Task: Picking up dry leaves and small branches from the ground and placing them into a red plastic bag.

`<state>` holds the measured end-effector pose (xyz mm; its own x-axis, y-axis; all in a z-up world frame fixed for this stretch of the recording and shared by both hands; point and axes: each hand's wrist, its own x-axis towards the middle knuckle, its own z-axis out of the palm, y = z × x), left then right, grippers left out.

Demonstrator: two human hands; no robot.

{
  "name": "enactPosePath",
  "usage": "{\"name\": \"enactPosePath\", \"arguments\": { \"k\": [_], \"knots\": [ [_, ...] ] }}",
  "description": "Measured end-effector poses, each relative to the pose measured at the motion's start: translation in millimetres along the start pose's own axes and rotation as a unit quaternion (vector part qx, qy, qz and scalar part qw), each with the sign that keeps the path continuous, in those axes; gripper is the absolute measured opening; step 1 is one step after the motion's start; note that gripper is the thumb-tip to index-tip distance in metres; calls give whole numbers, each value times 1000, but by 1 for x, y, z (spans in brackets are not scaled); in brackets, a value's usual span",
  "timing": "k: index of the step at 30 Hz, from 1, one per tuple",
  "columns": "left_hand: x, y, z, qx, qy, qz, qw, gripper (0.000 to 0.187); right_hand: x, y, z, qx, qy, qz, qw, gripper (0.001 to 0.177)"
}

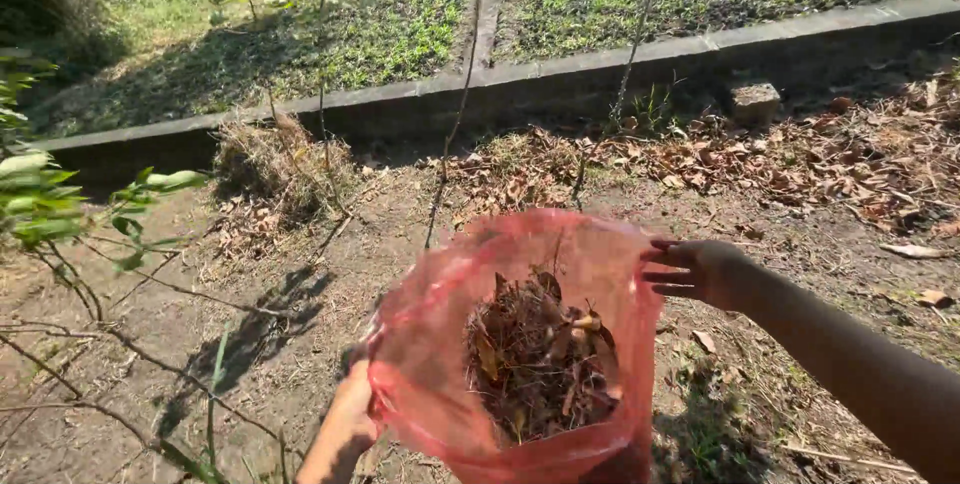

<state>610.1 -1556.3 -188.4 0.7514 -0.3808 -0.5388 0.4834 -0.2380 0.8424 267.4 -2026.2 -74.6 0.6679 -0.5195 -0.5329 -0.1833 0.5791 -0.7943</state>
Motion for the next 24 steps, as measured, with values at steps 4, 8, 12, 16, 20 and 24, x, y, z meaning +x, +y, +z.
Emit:
{"name": "enactPosePath", "arguments": {
  "k": [4, 8, 12, 16, 20, 24],
  "knots": [
    [10, -8, -1, -268, -49, 7, 962, 42, 39, -31, 23, -66, -51, 2, 996, 35],
    [-9, 27, 27, -245, 39, 33, 968, 47, 77, -43, 38, -47, -72, 48, 995, 39],
    [-36, 83, 63, -264, 99, 61, 957, 28, 97, -57, 54, -50, -96, 20, 994, 37],
    [-32, 99, 78, -256, 77, 58, 962, 23, 111, -71, 65, -88, -107, 16, 990, 38],
    [-37, 113, 98, -272, 110, 25, 956, 35, 159, -75, 65, -59, -120, 34, 990, 37],
    [-20, 115, 114, -308, 78, 52, 947, 42, 172, -90, 85, -125, -73, 36, 989, 32]
  ]
}}
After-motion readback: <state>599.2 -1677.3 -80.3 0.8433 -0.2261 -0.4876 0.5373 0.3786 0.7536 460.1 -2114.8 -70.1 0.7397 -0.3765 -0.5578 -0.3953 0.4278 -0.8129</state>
